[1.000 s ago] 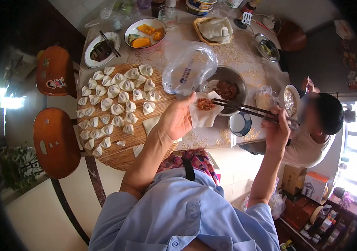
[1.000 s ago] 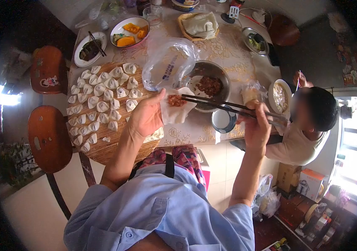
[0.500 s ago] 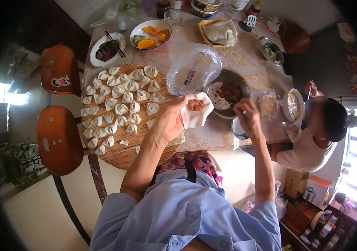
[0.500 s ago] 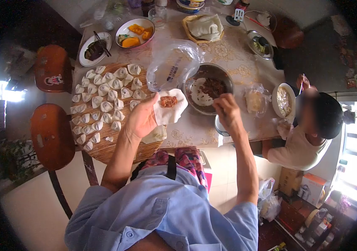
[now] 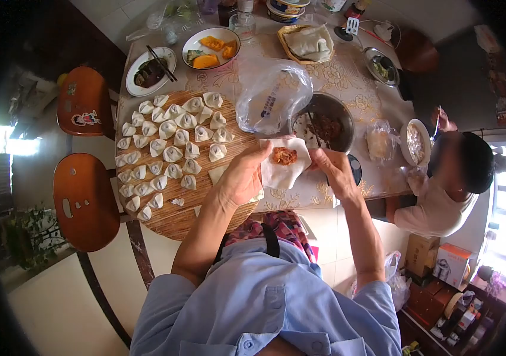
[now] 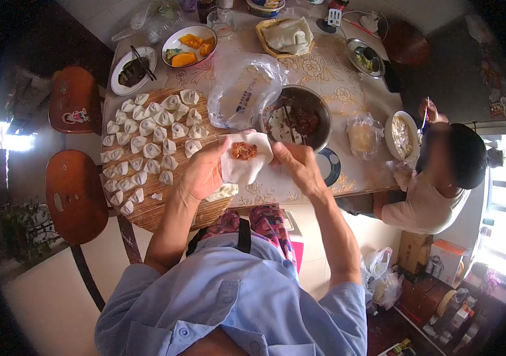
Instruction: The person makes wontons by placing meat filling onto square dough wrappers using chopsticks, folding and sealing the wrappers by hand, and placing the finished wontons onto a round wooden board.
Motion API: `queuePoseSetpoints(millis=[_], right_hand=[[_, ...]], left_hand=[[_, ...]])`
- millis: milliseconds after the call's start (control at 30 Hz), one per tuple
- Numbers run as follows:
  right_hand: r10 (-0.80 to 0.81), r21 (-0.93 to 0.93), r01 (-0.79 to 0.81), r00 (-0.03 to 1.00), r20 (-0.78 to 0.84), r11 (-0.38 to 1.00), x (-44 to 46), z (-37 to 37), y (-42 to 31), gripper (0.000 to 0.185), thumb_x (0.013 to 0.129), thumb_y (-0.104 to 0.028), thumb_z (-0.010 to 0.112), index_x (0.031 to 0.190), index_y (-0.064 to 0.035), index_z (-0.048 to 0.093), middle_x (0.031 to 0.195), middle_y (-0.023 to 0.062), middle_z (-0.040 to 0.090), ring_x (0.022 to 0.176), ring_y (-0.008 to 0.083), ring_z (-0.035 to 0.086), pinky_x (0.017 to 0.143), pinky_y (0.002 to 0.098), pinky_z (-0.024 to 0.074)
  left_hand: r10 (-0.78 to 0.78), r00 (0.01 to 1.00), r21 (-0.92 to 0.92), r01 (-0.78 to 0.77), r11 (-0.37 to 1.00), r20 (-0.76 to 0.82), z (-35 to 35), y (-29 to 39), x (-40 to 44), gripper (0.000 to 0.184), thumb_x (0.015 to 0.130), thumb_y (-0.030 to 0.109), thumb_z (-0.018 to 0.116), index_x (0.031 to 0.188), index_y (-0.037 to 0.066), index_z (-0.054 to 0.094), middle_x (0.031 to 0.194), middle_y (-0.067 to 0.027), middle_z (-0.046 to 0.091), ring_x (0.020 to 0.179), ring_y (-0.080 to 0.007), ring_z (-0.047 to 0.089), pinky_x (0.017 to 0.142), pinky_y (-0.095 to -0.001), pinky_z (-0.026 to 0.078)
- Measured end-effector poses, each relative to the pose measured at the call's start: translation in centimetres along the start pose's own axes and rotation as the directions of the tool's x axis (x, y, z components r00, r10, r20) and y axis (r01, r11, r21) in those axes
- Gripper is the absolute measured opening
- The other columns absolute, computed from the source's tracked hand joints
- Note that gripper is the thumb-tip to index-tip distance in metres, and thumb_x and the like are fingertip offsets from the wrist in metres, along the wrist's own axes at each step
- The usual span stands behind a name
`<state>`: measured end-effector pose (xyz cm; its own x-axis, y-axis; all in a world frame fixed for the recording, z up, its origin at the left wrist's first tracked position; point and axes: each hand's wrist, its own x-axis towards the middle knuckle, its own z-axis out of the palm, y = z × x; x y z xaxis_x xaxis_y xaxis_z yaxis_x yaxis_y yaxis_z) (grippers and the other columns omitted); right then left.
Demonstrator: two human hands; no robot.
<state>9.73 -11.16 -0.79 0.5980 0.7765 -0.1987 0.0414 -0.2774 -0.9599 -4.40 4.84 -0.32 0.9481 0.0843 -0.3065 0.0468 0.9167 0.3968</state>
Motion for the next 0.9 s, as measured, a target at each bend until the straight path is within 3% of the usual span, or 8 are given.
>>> queuePoseSetpoints(millis=[67, 167, 267, 500, 600, 700, 800, 900], right_hand=[[0.143, 0.227, -0.158, 0.987, 0.08, 0.961, -0.6, 1.3, -0.9, 0.034, 0.083, -0.03, 0.063, 0.081, 0.0034, 0.065, 0.065, 0.0041, 0.06, 0.063, 0.0097, 0.052, 0.059, 0.024, 0.0421], [0.151, 0.285, -0.143, 0.989, -0.003, 0.948, -1.3, 1.8, -0.9, 0.031, 0.083, -0.028, 0.063, 0.079, 0.0026, 0.065, 0.065, 0.0026, 0.059, 0.062, 0.0061, 0.051, 0.057, 0.0212, 0.0403], [0.147, 0.188, -0.139, 0.989, -0.029, 0.972, -2.0, 1.2, -2.0, 0.025, 0.084, -0.022, 0.062, 0.081, 0.0027, 0.065, 0.068, 0.0019, 0.059, 0.061, 0.0052, 0.05, 0.055, 0.0201, 0.0389], [-0.016, 0.444, 0.034, 0.999, -0.045, 0.895, -4.0, 0.9, -4.9, 0.014, 0.084, -0.002, 0.053, 0.088, 0.0044, 0.065, 0.08, 0.0064, 0.063, 0.069, 0.0092, 0.056, 0.058, 0.022, 0.0453], [-0.181, 0.511, 0.17, 0.983, -0.028, 0.843, -4.8, 0.2, -5.0, 0.02, 0.079, 0.007, 0.046, 0.086, 0.0047, 0.065, 0.087, 0.0116, 0.062, 0.075, 0.013, 0.058, 0.064, 0.025, 0.0466], [-0.292, 0.583, 0.236, 0.956, 0.003, 0.778, -5.3, 0.4, -6.4, 0.021, 0.077, 0.008, 0.044, 0.082, 0.0047, 0.064, 0.087, 0.0123, 0.061, 0.078, 0.0163, 0.057, 0.07, 0.0277, 0.0453], [-0.348, 0.56, 0.288, 0.938, 0.0, 0.777, -5.8, 0.4, -7.5, 0.024, 0.071, 0.01, 0.04, 0.078, 0.0055, 0.063, 0.086, 0.0143, 0.06, 0.081, 0.0197, 0.057, 0.075, 0.0295, 0.0436], [-0.407, 0.508, 0.343, 0.913, 0.018, 0.79, -6.1, 0.4, -8.5, 0.024, 0.07, 0.009, 0.04, 0.08, 0.0055, 0.062, 0.088, 0.0161, 0.059, 0.083, 0.021, 0.057, 0.076, 0.0303, 0.0439]], left_hand=[[-0.016, 1.0, 0.052, 0.016, 0.999, -0.007, 0.1, -0.2, -0.2, 0.04, 0.094, 0.025, 0.04, 0.124, -0.001, 0.043, 0.114, -0.0119, 0.056, 0.104, -0.0206, 0.056, 0.09, -0.0347, 0.046], [-0.04, 0.999, 0.184, 0.045, 0.982, -0.027, -1.0, -0.1, -0.4, 0.038, 0.094, 0.02, 0.041, 0.124, -0.002, 0.043, 0.115, -0.0121, 0.055, 0.103, -0.0194, 0.056, 0.091, -0.0342, 0.045], [-0.049, 0.999, 0.306, 0.04, 0.951, 0.022, -0.3, 0.7, -1.2, 0.036, 0.092, 0.013, 0.042, 0.124, -0.002, 0.044, 0.112, -0.0112, 0.057, 0.098, -0.0165, 0.058, 0.087, -0.0318, 0.047], [0.132, 0.99, 0.67, -0.135, 0.73, 0.056, 2.7, 1.9, -3.3, 0.024, 0.089, 0.007, 0.047, 0.108, 0.002, 0.061, 0.094, -0.0056, 0.065, 0.082, -0.0086, 0.06, 0.069, -0.0213, 0.049], [0.316, 0.939, 0.677, -0.322, 0.662, 0.137, 3.8, 1.9, -4.0, 0.021, 0.084, 0.001, 0.05, 0.099, 0.001, 0.065, 0.091, -0.0081, 0.065, 0.082, -0.012, 0.06, 0.071, -0.0204, 0.047], [0.4, 0.86, 0.605, -0.509, 0.612, 0.318, 3.9, 1.8, -4.2, 0.025, 0.083, -0.008, 0.048, 0.098, 0.002, 0.065, 0.09, -0.0042, 0.065, 0.077, -0.0079, 0.058, 0.065, -0.0199, 0.045], [0.382, 0.78, 0.651, -0.625, 0.431, 0.496, 4.7, 3.1, -4.8, 0.026, 0.078, -0.012, 0.048, 0.092, 0.002, 0.066, 0.084, -0.0042, 0.064, 0.074, -0.0096, 0.055, 0.066, -0.0218, 0.042], [0.388, 0.744, 0.626, -0.667, 0.404, 0.544, 5.4, 3.7, -5.0, 0.029, 0.071, -0.016, 0.047, 0.085, 0.002, 0.065, 0.079, -0.0047, 0.061, 0.079, -0.014, 0.052, 0.069, -0.0267, 0.04]])
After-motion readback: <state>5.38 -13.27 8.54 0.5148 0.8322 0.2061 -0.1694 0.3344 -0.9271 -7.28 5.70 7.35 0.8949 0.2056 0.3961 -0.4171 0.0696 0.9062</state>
